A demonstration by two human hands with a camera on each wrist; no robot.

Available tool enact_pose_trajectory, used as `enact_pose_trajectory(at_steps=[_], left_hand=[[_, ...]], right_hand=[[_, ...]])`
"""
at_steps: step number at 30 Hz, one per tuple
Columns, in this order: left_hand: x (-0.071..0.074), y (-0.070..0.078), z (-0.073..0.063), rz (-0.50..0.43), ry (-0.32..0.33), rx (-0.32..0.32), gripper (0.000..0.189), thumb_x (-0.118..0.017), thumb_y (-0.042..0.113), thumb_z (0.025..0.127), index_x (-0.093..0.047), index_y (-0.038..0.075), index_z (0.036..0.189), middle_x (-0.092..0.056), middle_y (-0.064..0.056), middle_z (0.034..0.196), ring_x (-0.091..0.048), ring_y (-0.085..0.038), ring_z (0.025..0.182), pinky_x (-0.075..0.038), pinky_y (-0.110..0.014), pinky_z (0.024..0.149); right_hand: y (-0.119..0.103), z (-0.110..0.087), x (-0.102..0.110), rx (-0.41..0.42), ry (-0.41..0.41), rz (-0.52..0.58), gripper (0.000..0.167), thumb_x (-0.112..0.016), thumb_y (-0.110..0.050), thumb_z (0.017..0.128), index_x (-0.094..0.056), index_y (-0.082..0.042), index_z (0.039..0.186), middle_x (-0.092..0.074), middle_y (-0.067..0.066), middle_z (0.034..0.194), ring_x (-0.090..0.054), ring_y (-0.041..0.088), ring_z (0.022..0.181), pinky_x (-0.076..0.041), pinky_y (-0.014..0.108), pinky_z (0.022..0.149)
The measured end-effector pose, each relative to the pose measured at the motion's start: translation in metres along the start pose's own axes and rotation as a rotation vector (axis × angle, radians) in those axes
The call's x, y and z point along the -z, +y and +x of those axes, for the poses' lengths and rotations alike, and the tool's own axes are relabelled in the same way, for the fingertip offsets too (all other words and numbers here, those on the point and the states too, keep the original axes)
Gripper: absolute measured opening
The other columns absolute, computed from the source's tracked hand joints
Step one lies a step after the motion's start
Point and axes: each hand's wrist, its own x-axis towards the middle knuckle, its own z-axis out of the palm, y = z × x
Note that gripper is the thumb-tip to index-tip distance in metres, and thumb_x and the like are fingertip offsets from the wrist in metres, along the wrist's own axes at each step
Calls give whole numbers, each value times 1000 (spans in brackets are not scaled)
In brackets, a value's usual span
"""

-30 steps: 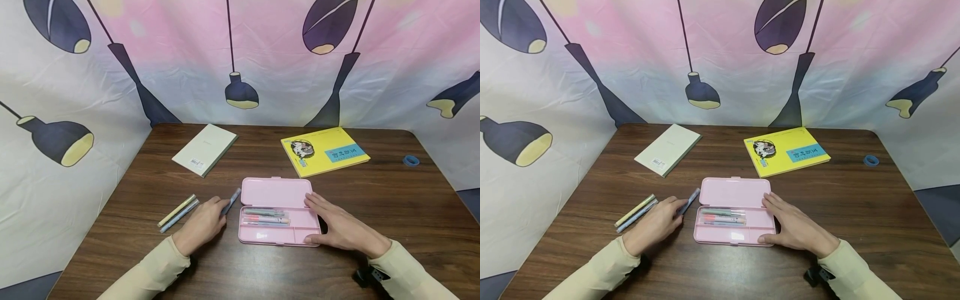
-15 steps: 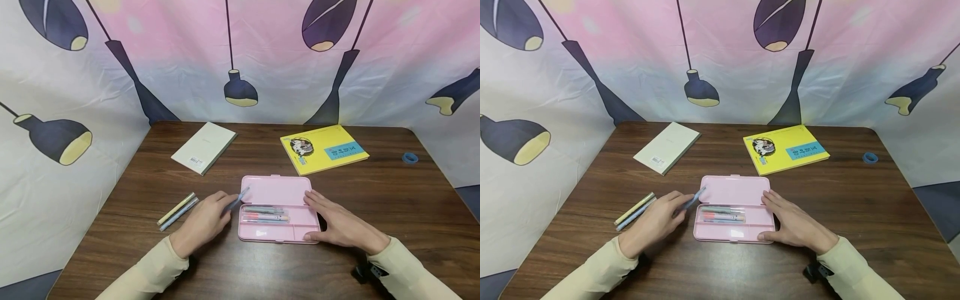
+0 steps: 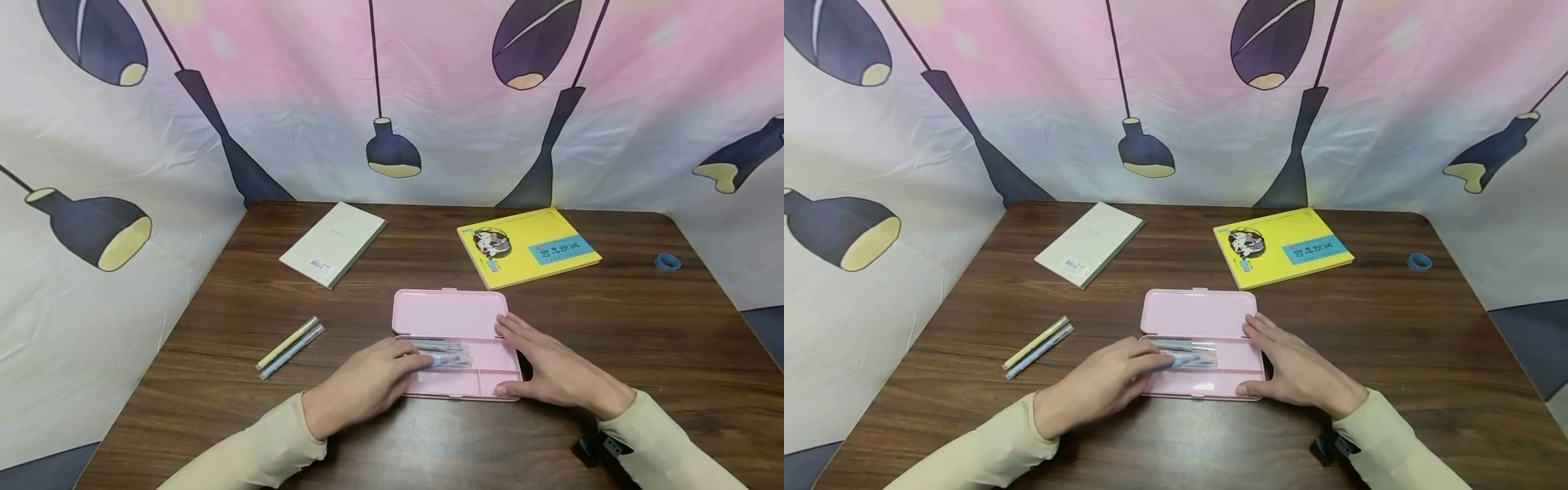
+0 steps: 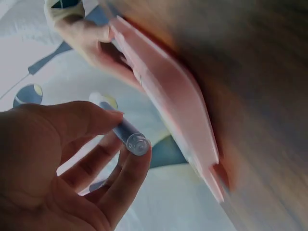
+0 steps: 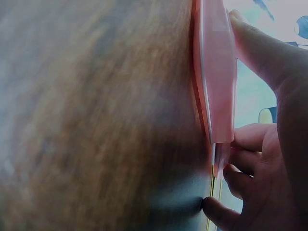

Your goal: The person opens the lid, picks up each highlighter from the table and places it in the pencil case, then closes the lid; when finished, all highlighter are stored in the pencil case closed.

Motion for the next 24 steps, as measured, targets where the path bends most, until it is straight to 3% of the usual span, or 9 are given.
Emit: enact_pose_trajectory(at_steps=[10, 15, 20, 24], left_hand=[[-14, 8, 5, 78, -61, -84, 23, -63, 13, 96, -72, 20, 117, -66, 5, 104, -62, -13, 101, -53, -28, 88], [-18, 9, 6, 117, -97, -88, 20, -60, 13, 98, -73, 20, 113, -66, 5, 104, -62, -13, 102, -54, -27, 86], [-19, 9, 6, 138, -131, -73, 24, -63, 8, 94, -74, 19, 112, -67, 5, 105, -61, -12, 100, -55, -26, 78], [-20, 8, 5, 158, -120, -79, 23, -66, 6, 90, -75, 20, 106, -67, 7, 102, -61, -12, 97, -55, -26, 75]], right_hand=[[-1, 0, 1, 34, 22, -15, 105, -64, -75, 78, -36, -8, 155, -27, 15, 163, -26, 35, 149, -33, 58, 111], [-1, -1, 0, 50, 34, -26, 104, -64, -74, 79, -37, -7, 154, -27, 15, 162, -27, 35, 148, -34, 56, 111], [0, -1, -1, 47, 36, -27, 105, -65, -74, 79, -37, -7, 154, -28, 14, 162, -27, 34, 148, -35, 55, 111], [0, -1, -1, 42, 30, -20, 106, -65, -75, 78, -37, -7, 154, -27, 13, 163, -27, 33, 149, -34, 54, 112]])
